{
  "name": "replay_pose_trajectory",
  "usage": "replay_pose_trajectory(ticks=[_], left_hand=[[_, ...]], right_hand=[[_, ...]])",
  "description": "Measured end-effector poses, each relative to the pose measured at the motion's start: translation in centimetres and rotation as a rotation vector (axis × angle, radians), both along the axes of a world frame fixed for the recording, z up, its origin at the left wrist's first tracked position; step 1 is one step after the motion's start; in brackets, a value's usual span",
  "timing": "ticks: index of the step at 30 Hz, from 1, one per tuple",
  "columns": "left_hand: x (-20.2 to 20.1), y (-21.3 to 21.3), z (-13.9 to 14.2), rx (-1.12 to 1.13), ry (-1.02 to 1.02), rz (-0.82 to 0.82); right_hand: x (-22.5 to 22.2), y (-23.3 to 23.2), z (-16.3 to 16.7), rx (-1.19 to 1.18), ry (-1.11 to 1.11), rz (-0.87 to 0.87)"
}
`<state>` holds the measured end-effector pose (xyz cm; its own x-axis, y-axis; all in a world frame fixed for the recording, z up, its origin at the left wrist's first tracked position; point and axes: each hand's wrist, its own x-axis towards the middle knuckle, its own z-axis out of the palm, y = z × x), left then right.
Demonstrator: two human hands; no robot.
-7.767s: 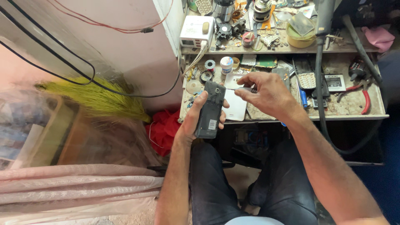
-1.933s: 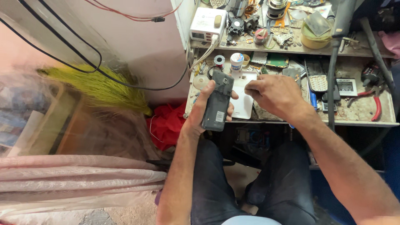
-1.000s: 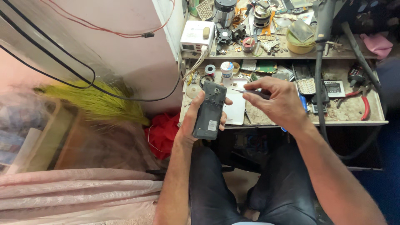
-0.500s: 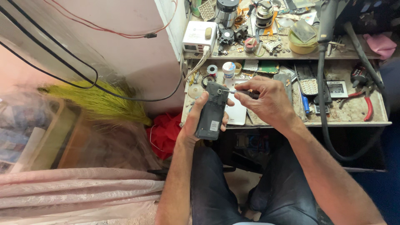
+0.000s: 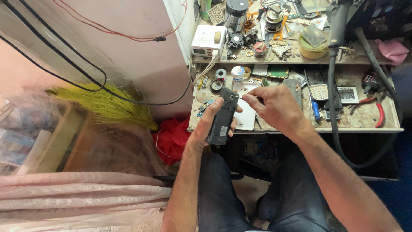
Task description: The person sits at a cluttered repair bench and works on a mobile phone, holding the phone in one hand while using tweezers to pick at and remove small components from its back. The person sets the phone down, picks up a white phone cover, and continues prying at parts with the tweezers.
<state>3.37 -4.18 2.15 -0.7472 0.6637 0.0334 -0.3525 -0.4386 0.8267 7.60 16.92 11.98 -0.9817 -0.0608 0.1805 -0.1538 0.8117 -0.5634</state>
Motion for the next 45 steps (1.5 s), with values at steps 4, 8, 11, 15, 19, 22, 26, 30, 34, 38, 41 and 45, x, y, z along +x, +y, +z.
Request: replay_pose_trajectory(ticks=[4,8,11,15,19,22,26,30,34,38,41,45], left_hand=[[0.0,0.0,0.0,0.010,-0.004,0.001],[0.1,0.2,0.1,-0.005,0.008,0.037],[0.1,-0.1,0.1,0.019,-0.011,-0.059],[0.2,0.2,0.1,0.020,0.014,0.032],[0.2,0.0,0.4,0.016,0.005,-0.035],[0.4,0.2,0.7,0.001,-0.003,0.012],[0.6,0.3,1.2,-0.022,0.001,0.021],[0.6,0.4,1.3,-0.011,0.007,0.036],[0.6,0.1,1.0,0.005,0.017,0.008],[0.7,0.2,1.0,0.004,0.006,0.030],[0.8,0.3,1.4,-0.002,0.032,0.047],[1.0,0.4,1.7,0.013,0.013,0.053]], right_hand=[[0.0,0.6,0.1,0.011,0.364,0.184],[-0.4,0.6,-0.2,-0.122,0.001,0.050],[-0.4,0.8,-0.4,-0.042,0.176,0.130],[-0.5,1.0,-0.3,-0.133,0.094,0.115],[-0.5,1.0,-0.2,-0.148,0.167,0.187],[-0.4,1.0,-0.2,-0.135,0.147,0.165],[-0.5,1.0,-0.1,-0.112,0.110,0.145],[-0.5,1.1,-0.1,-0.093,0.090,0.142],[-0.4,1.0,-0.2,-0.129,0.163,0.187],[-0.4,1.0,-0.2,-0.133,0.086,0.130],[-0.4,1.0,0.0,-0.140,0.161,0.188],[-0.3,0.8,0.3,-0.122,0.062,0.119]])
